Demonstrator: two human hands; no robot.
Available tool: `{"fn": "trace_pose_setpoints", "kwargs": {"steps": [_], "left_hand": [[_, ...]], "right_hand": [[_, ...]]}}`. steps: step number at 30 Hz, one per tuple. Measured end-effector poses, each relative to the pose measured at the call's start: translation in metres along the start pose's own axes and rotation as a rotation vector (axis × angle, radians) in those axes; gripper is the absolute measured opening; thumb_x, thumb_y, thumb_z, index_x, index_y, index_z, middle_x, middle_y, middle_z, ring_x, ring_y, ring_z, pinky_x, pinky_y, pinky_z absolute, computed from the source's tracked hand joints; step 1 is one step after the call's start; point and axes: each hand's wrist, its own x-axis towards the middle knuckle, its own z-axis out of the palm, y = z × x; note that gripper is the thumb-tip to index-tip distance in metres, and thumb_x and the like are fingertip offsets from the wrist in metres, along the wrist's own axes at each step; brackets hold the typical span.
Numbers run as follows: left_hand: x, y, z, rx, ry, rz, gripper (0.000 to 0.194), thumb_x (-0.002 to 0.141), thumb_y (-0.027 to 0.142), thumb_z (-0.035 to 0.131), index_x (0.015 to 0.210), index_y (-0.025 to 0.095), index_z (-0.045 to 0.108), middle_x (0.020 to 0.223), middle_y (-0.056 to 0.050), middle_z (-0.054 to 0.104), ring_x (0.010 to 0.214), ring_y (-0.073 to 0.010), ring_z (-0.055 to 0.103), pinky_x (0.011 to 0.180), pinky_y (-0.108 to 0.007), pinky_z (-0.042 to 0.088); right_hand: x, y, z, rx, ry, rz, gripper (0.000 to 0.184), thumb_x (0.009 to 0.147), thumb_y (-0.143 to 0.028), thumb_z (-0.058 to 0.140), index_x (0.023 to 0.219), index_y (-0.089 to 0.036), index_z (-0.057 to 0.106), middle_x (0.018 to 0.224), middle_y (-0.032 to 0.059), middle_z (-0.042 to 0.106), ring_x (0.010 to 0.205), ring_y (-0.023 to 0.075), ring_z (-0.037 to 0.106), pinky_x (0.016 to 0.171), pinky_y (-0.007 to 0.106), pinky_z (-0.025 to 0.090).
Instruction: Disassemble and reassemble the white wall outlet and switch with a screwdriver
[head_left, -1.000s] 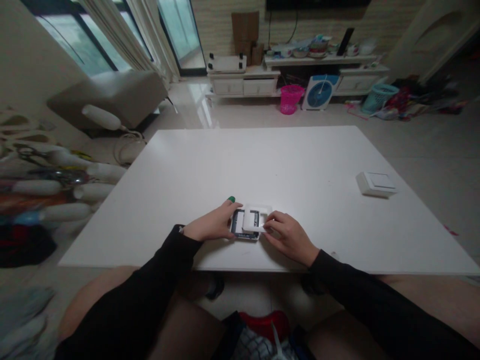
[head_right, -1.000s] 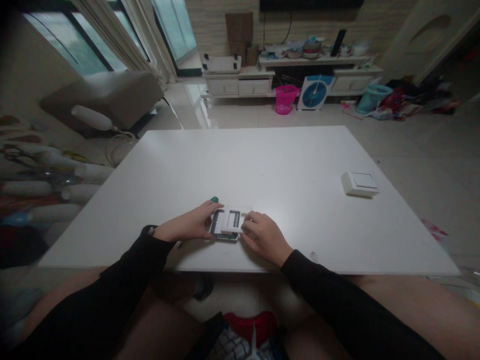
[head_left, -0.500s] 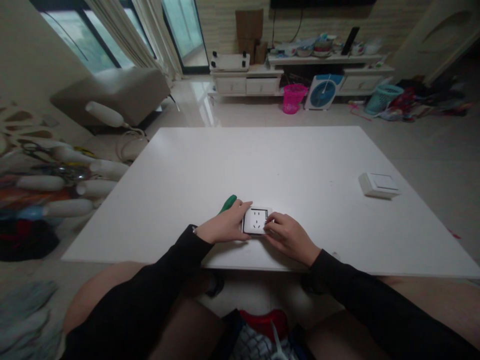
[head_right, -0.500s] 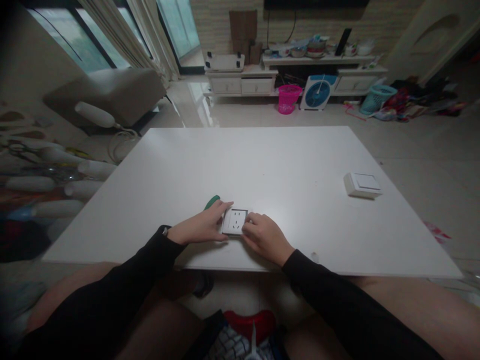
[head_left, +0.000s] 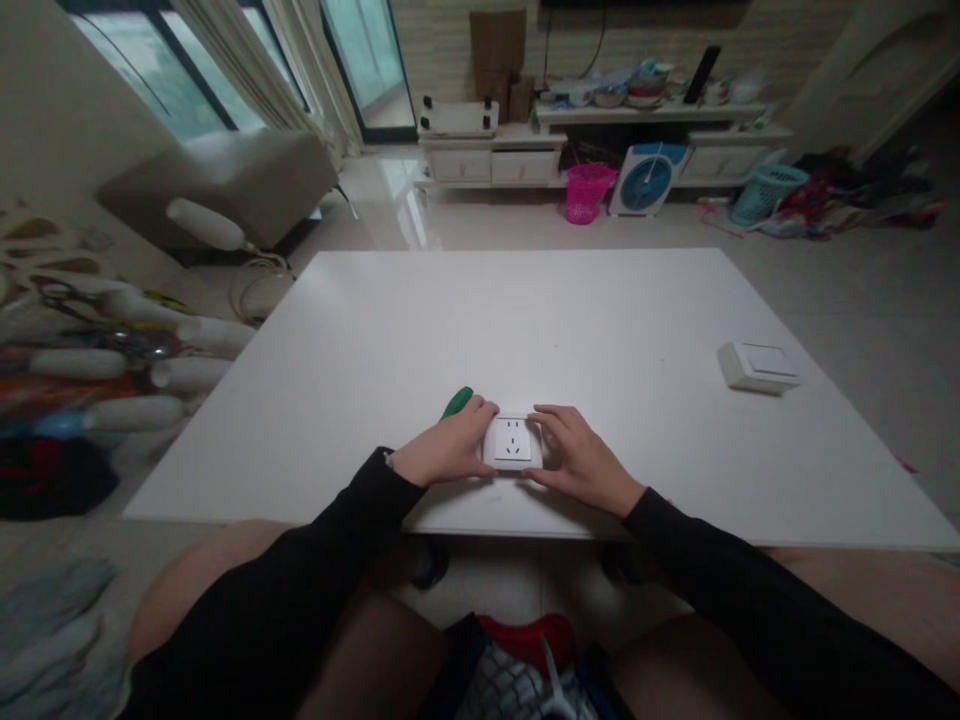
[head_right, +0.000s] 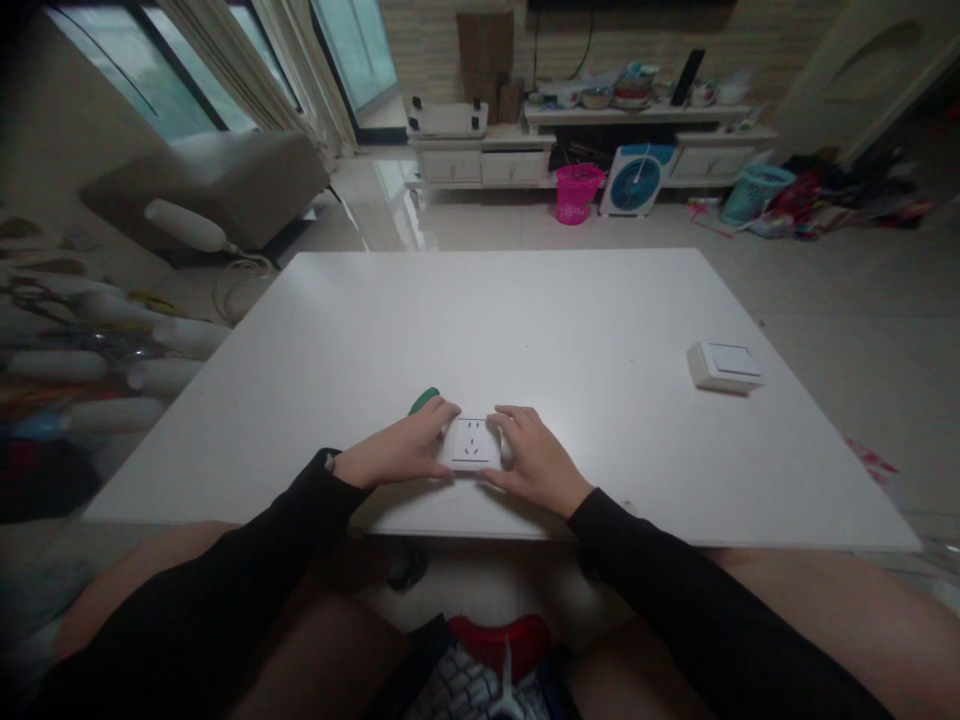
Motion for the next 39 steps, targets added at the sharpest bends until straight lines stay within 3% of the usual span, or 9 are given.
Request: {"fn": "trace_pose_setpoints", "kwargs": {"steps": [7,14,21,26,34,39], "left_hand": [[0.001,0.001,0.002,0.018,0.018,-0.004,0.070,0.067,0.028,0.091,0.123,0.019,0.049,0.128,-0.013,0.054,0.114,-0.0314,0.059,0.096,-0.044,0.053],[0.002,-0.002,0.001,0.024,0.012,0.038,0.072,0.070,0.027,0.091,0.127,0.017,0.050,0.128,-0.013,0.058,0.116,-0.0313,0.059,0.095,-0.042,0.053],[0.005,-0.002,-0.001,0.075,0.009,0.034,0.068,0.066,0.029,0.093,0.123,0.016,0.058,0.120,-0.012,0.062,0.110,-0.0310,0.062,0.092,-0.041,0.053],[0.008,-0.001,-0.003,0.106,0.012,0.011,0.069,0.062,0.033,0.096,0.119,0.016,0.062,0.117,-0.012,0.065,0.107,-0.0313,0.063,0.091,-0.041,0.052],[0.010,0.000,-0.004,0.119,-0.002,-0.006,0.075,0.059,0.036,0.100,0.120,0.011,0.064,0.118,-0.014,0.066,0.108,-0.0332,0.064,0.093,-0.042,0.053],[0.010,0.001,-0.005,0.128,-0.003,-0.016,0.080,0.057,0.036,0.102,0.123,0.013,0.062,0.121,-0.014,0.065,0.110,-0.0318,0.064,0.094,-0.039,0.052]], "right_hand": [[-0.002,0.009,0.009,0.112,-0.043,0.032,0.079,0.079,-0.026,0.087,0.145,-0.026,0.045,0.147,0.0176,0.055,0.138,0.0349,0.054,0.113,0.061,0.047],[0.008,0.004,0.003,0.182,-0.053,0.062,0.071,0.072,-0.016,0.086,0.132,-0.024,0.050,0.130,0.0120,0.057,0.120,0.0301,0.060,0.101,0.050,0.055],[0.009,0.004,0.005,0.241,-0.059,0.139,0.077,0.067,-0.020,0.093,0.133,-0.021,0.053,0.127,0.0117,0.056,0.116,0.0300,0.060,0.097,0.050,0.058],[0.007,0.007,0.009,0.293,-0.080,0.173,0.080,0.069,-0.022,0.093,0.139,-0.019,0.054,0.134,0.0146,0.053,0.122,0.0312,0.058,0.103,0.053,0.057],[0.008,0.013,0.010,0.326,-0.092,0.162,0.079,0.070,-0.034,0.095,0.139,-0.021,0.059,0.136,0.0144,0.054,0.126,0.0330,0.059,0.105,0.057,0.056],[0.008,0.011,0.003,0.219,-0.133,0.061,0.079,0.076,-0.035,0.090,0.145,-0.020,0.055,0.137,0.0152,0.055,0.126,0.0334,0.059,0.109,0.056,0.053]]}}
